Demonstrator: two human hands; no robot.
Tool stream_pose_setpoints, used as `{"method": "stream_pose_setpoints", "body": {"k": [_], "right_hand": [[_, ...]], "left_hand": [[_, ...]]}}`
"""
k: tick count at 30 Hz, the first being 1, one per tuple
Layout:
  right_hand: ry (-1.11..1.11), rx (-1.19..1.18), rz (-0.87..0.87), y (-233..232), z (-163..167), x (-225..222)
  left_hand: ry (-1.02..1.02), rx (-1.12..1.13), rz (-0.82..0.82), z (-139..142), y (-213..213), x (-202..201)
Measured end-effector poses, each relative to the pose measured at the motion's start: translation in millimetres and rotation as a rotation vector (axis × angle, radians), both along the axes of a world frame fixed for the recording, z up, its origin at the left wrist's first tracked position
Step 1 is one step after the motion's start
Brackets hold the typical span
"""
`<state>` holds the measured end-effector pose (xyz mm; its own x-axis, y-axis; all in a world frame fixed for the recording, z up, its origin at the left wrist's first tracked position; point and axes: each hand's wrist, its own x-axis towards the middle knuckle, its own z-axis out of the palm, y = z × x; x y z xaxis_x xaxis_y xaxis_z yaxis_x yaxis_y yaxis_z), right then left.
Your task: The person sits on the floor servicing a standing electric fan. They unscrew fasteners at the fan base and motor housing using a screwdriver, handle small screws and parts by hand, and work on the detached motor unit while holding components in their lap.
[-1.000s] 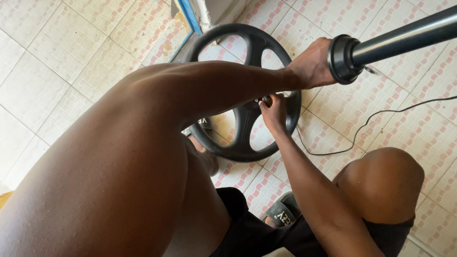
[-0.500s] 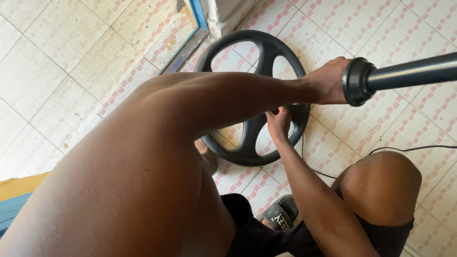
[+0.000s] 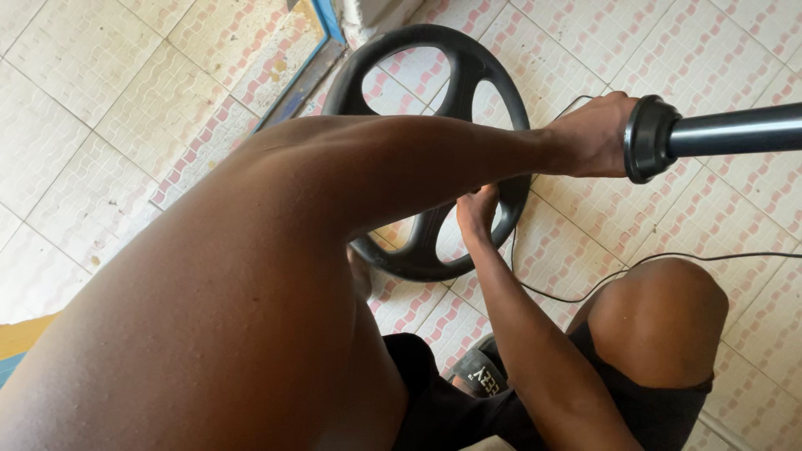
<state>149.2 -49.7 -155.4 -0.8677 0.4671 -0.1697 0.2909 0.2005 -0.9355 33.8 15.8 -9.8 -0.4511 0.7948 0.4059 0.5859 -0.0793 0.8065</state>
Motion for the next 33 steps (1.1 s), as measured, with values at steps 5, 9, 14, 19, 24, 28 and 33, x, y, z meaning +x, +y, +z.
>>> {"method": "stream_pose_setpoints", "body": {"k": [5, 9, 14, 19, 24, 28, 33], "right_hand": [[-0.197, 0.048, -0.029, 2, -3, 3], [0.012, 0.014, -0.046, 4, -15, -1], [-0.134, -0.016, 0.007, 6, -14, -1], [-0.199, 0.001, 0.032, 5, -8, -1], [-0.038, 0.018, 0.043, 5, -15, -2], [-0.006, -0.178, 0.051, 11, -20, -4], [-0.046, -0.333, -0.018, 18, -11, -8]], "left_hand": [[-0.042, -0.045, -0.023, -2, 2, 2], [0.034, -0.003, 0.008, -6, 7, 3], [0.03, -0.022, -0.006, -12, 9, -4], [0.066, 0.074, -0.015, -15, 9, -8], [0.06, 0.036, -0.026, -17, 8, -10], [0.065, 0.04, -0.029, -20, 11, -16], [0.136, 0.145, -0.045, -18, 9, -21]]}}
